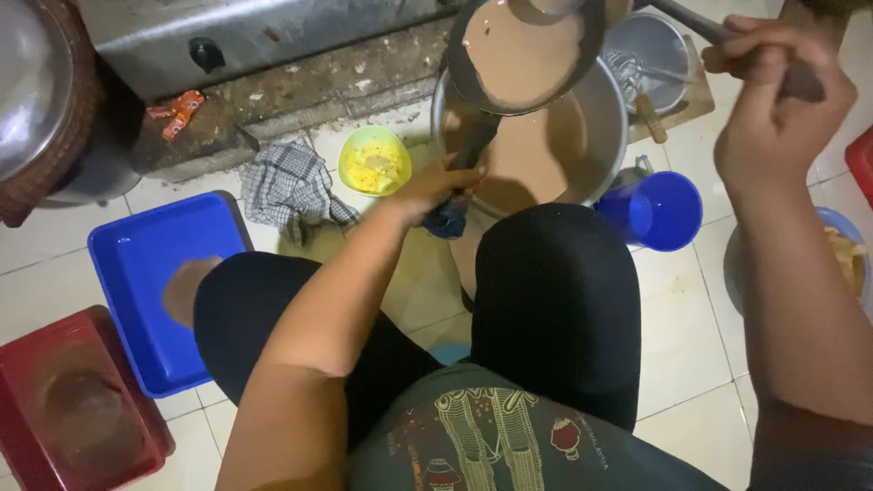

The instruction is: Making and stacking thin crepes using a frying pan and batter.

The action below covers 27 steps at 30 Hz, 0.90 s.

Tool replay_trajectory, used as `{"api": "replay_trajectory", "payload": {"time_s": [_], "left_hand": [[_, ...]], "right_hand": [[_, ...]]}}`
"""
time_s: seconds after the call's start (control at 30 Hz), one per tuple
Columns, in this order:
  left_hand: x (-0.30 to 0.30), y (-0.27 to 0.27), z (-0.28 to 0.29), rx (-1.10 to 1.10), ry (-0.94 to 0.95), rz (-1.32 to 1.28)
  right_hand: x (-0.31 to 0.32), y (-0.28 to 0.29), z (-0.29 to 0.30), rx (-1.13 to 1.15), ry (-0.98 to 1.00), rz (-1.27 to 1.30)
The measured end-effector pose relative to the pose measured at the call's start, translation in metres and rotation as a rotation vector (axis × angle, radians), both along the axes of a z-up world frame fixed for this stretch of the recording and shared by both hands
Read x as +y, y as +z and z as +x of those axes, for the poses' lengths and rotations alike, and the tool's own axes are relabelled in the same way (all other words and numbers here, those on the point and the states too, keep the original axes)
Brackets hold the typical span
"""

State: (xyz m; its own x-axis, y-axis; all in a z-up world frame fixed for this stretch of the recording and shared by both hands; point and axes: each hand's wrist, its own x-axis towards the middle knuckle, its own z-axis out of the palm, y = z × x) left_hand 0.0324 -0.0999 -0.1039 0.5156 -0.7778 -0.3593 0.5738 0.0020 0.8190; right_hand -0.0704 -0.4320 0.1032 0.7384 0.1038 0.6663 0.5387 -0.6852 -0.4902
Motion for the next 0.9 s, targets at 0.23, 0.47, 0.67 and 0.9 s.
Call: {"api": "replay_trajectory", "payload": {"time_s": [0.23, 0.47, 0.67, 0.9], "left_hand": [[0.009, 0.021, -0.003, -0.283, 0.12, 0.098], [0.041, 0.041, -0.006, -0.407, 0.102, 0.345], [0.065, 0.064, -0.018, -0.327, 0.068, 0.525], [0.089, 0.078, -0.022, 0.05, 0.108, 0.415]], "right_hand": [[-0.027, -0.041, -0.017, 0.096, -0.09, 0.562], [-0.046, -0.107, -0.032, 0.089, -0.113, 0.807], [-0.063, -0.17, -0.048, 0.142, -0.17, 0.983], [-0.075, -0.222, -0.054, 0.146, -0.212, 0.941]]}}
